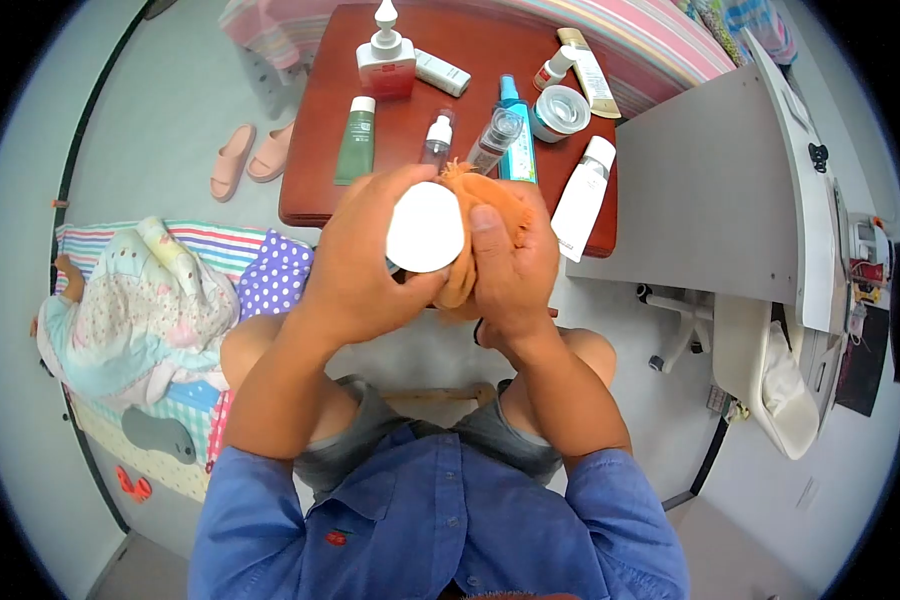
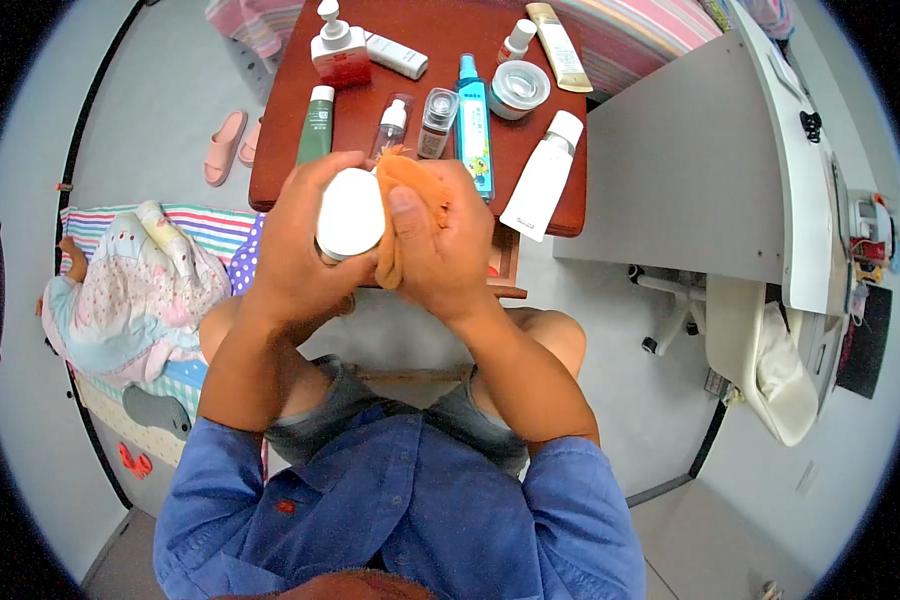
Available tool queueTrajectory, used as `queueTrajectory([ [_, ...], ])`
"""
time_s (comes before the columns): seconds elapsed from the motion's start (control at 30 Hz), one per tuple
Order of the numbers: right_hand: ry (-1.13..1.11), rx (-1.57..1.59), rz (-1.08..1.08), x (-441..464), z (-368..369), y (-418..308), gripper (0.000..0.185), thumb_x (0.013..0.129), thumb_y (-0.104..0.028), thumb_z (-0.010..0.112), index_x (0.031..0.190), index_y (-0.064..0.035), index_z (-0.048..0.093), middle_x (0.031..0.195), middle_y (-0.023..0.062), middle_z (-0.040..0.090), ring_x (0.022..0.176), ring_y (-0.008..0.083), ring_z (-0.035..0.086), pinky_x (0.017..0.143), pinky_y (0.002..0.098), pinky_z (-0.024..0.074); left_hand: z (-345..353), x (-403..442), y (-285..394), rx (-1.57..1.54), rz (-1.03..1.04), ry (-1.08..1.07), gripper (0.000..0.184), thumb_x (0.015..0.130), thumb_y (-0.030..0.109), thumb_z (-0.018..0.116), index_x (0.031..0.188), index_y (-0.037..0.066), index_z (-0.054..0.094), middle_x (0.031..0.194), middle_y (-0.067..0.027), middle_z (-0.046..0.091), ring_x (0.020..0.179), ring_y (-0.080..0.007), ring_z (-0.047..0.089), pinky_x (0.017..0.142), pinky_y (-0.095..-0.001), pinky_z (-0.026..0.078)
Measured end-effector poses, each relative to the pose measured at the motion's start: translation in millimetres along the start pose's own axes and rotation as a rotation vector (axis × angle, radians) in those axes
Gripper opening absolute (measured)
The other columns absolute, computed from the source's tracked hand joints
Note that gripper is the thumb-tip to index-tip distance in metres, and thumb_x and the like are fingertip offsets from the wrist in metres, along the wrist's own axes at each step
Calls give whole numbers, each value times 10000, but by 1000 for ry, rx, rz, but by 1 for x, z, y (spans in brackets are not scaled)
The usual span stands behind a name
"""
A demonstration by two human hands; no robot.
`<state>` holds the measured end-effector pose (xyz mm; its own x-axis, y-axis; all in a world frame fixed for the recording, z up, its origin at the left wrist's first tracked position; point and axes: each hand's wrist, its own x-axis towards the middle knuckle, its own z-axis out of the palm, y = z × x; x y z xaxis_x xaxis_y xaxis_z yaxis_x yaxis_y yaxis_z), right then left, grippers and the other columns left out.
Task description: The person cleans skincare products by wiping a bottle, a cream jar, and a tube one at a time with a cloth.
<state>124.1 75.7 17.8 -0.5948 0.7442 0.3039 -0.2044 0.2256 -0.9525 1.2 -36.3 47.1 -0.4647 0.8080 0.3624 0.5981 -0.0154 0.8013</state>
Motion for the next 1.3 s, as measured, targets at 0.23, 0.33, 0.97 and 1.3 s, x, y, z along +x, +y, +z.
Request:
queueTrajectory([
  [0.23,-79,-168,144,6,10,16,277,963,-252,659,1068,2,625,917,149,670,823,243,656,757,367,515,-13,0,-27,266,48,-44,625,699,97,770,1291,44,575,1228,-168,622,1145,-381,570,985,-431,471],
  [0.33,-119,-271,164,9,13,24,296,951,-263,669,1069,3,616,943,183,676,854,313,670,780,403,518,-11,-2,-39,241,-30,-81,602,721,113,764,1289,44,574,1222,-175,623,1138,-385,576,976,-439,473],
  [0.97,-251,-404,137,6,25,29,272,942,-165,695,1136,15,633,950,96,708,840,140,662,773,308,537,3,12,-63,430,-7,145,775,722,65,833,1404,3,469,1295,-219,542,1145,-435,537,948,-463,467],
  [1.3,-257,-332,212,9,22,24,345,902,-266,700,1108,4,636,1009,211,687,934,376,677,838,450,519,-30,30,-83,294,-148,-54,710,788,118,806,1408,-6,484,1400,-231,519,1244,-370,545,1001,-429,467],
])
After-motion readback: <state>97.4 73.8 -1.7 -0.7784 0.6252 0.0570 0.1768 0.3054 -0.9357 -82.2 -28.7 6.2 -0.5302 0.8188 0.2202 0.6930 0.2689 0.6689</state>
